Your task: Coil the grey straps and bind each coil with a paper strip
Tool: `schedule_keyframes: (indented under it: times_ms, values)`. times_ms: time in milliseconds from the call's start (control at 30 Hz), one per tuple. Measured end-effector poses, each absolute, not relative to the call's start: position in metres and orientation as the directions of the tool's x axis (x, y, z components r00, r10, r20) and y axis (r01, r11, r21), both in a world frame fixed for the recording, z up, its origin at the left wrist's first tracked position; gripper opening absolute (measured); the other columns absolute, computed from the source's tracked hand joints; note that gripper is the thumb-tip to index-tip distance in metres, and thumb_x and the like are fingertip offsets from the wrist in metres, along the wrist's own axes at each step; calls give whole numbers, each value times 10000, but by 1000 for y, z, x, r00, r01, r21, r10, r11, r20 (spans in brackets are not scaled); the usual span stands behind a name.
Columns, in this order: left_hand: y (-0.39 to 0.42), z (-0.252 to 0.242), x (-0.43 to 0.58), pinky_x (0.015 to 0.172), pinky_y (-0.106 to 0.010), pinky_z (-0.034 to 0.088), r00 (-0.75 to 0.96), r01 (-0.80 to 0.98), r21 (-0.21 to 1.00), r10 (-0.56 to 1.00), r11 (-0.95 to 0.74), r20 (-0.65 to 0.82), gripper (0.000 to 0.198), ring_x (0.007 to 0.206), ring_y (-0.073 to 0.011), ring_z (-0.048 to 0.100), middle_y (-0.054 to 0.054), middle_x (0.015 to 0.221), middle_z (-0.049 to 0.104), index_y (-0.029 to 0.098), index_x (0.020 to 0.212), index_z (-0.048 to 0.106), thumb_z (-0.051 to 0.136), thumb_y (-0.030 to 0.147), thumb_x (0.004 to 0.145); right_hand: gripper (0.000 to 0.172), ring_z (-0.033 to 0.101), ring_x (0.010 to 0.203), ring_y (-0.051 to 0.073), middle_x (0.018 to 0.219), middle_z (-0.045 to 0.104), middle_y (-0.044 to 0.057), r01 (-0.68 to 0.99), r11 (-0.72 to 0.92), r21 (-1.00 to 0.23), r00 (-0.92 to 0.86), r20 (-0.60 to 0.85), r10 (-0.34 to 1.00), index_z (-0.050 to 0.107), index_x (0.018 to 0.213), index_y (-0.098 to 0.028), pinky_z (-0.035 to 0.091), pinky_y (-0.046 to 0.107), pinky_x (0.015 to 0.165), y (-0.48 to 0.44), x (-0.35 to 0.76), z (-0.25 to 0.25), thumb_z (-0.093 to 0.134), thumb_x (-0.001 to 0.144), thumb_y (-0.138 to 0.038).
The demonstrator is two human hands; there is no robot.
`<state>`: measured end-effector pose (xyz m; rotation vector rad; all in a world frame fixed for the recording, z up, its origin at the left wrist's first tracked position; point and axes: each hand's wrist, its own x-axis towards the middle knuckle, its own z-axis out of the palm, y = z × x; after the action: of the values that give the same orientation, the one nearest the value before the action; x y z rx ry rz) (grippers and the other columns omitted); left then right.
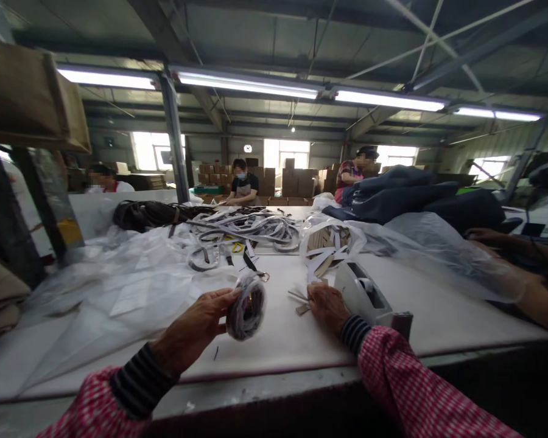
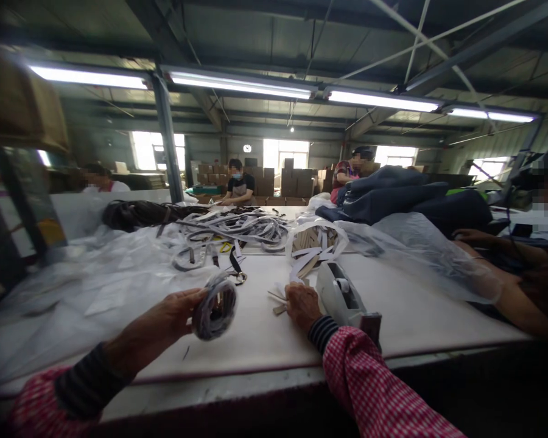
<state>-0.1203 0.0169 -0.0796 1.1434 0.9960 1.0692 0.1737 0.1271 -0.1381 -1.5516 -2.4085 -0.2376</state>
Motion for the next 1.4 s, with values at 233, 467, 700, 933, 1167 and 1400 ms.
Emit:
schedule_keyframes:
  times_ms: [233,467,700,933,1167,1400]
  values:
    - [20,-83,-113,766,-309,525,169,-203,970,980,136,-102,363,912,-212,601,-81,1074,719,193,1085,774,752,478,862,162,669,884,192,941,714,59,856,454,-247,-322,433,842,645,877,-190,409,274,750,87,161,-97,540,1000,-197]
    - [20,-82,-107,786,-300,525,212,-215,973,976,84,-37,351,938,-205,595,-101,1104,709,174,1103,775,729,456,899,177,578,454,94,637,667,-43,429,474,-769,-475,254,843,631,795,-199,418,199,470,36,136,-86,590,946,-280]
    - [17,-82,-113,760,-293,507,184,-193,980,983,46,-10,328,868,-189,564,-84,1014,693,171,1040,786,728,458,895,179,519,438,90,605,644,-27,95,291,-952,-458,218,862,638,773,-166,419,189,405,19,123,-87,662,865,-318]
    - [13,-80,-116,786,-297,497,243,-182,983,970,16,29,327,895,-202,578,-76,1015,698,176,976,777,696,488,915,244,500,403,82,572,637,-18,63,200,-978,-483,145,864,637,740,-151,403,184,380,26,112,-96,699,838,-365]
    - [12,-80,-113,786,-296,495,249,-173,985,968,16,28,328,882,-205,578,-74,949,692,163,969,767,700,479,912,268,496,422,80,577,635,-14,-32,212,-977,-509,198,837,644,752,-147,404,183,399,33,98,-100,721,838,-388]
    - [13,-84,-119,805,-317,501,222,-168,986,975,14,24,322,910,-211,601,-87,996,699,154,999,753,671,460,940,227,499,432,85,582,635,-15,-49,217,-975,-525,210,825,660,778,-143,416,191,403,34,89,-107,705,840,-357]
